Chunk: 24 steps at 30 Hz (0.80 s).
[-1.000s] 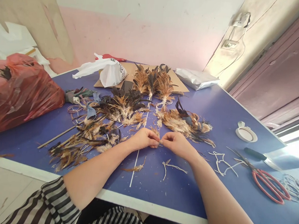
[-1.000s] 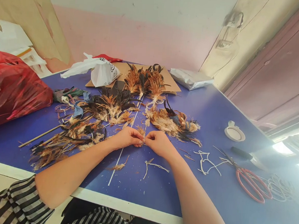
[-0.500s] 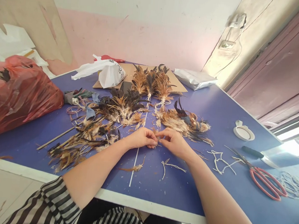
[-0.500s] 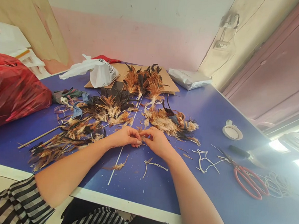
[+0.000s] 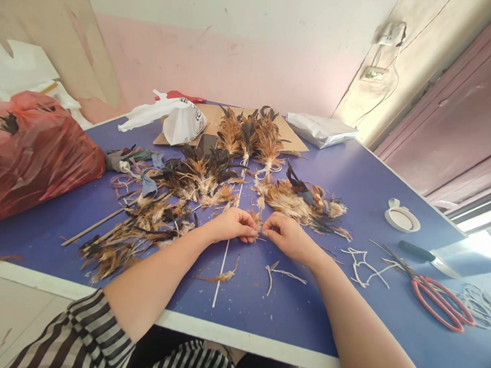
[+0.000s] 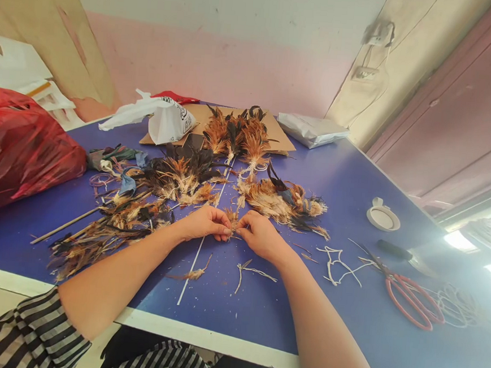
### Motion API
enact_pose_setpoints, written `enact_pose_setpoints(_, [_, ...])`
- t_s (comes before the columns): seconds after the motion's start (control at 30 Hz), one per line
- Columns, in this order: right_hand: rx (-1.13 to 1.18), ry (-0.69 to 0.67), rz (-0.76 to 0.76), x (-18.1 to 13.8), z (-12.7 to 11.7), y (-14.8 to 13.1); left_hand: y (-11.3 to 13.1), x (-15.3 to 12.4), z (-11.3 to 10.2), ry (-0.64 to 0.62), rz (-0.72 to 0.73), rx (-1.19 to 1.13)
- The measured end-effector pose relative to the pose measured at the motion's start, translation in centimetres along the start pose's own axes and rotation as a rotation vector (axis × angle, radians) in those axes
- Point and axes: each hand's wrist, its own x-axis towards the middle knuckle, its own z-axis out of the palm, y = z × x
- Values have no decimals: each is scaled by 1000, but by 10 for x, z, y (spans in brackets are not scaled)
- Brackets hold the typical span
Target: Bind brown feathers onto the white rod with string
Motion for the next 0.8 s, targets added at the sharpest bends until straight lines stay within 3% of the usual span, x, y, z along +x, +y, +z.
enact_pose_setpoints(0.37, [-35, 0, -7, 1, 9, 4, 0, 0, -1, -12, 10, 3])
enact_pose_setpoints(0.73, [133, -125, 16, -2, 4, -3, 1, 0, 0, 73, -26, -23])
enact_pose_setpoints(0.8, [166, -93, 56, -2, 3, -5, 3, -1, 2, 78, -31, -10])
